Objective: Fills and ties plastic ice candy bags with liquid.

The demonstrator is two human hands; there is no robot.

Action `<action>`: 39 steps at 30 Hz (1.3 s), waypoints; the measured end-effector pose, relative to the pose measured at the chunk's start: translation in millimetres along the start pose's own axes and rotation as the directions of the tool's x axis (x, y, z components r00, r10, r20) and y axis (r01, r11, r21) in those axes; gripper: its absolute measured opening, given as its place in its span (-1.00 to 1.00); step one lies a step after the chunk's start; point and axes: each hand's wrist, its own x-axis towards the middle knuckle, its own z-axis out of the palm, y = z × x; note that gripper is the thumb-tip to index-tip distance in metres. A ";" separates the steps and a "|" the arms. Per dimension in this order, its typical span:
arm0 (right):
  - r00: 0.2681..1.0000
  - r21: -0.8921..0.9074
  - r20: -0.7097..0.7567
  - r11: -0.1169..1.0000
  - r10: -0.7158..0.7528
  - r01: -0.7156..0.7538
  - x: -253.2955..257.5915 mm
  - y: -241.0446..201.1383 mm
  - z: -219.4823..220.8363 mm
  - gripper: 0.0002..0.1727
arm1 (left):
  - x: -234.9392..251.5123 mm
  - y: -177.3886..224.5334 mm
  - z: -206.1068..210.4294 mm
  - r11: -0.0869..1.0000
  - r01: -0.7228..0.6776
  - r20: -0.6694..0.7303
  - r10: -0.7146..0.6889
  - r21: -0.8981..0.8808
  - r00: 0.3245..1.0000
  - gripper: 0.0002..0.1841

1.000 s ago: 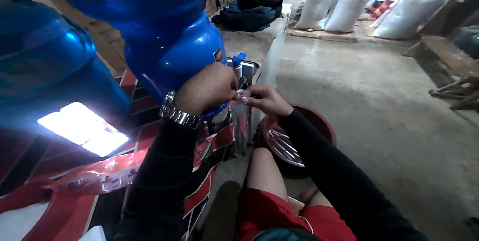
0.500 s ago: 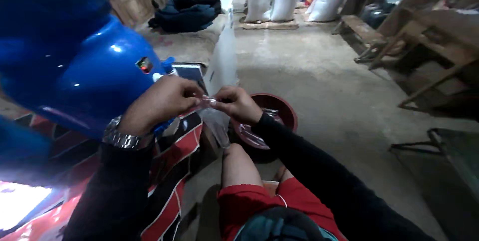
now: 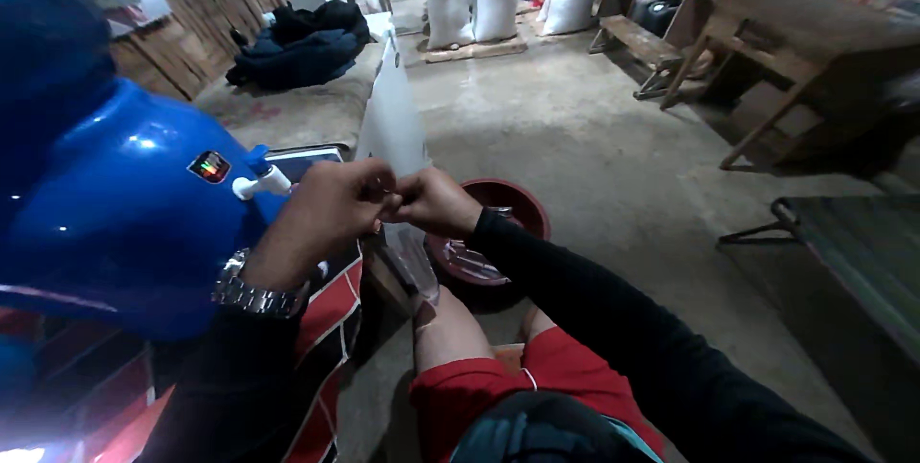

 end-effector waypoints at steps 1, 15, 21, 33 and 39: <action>1.000 0.006 0.007 1.000 0.018 -0.018 -0.9 -0.5 -2.4 -0.82 | -0.2 0.1 -2.8 0.999 0.018 -0.032 -0.019 -0.027 0.999 -0.93; 0.998 -0.171 -0.003 0.983 -0.064 0.063 -38.8 -31.8 3.2 -0.95 | -52.1 23.9 108.0 0.664 0.346 -0.118 -0.549 -0.663 0.827 -0.73; 0.994 -0.025 -0.022 0.994 -0.103 0.103 -39.5 -15.5 -0.6 -0.91 | -60.7 31.6 114.1 0.844 0.302 -0.325 -0.466 -0.444 0.823 -0.91; 0.974 0.590 0.085 0.777 0.209 -0.218 -62.9 39.1 5.5 -0.84 | -73.6 44.1 107.4 0.935 0.245 -0.247 -0.308 -0.256 0.919 -0.79; 0.961 0.733 0.073 0.639 0.268 -0.234 -93.8 113.0 22.8 -0.79 | -76.0 53.8 98.5 0.927 0.208 -0.203 -0.279 -0.311 0.939 -0.81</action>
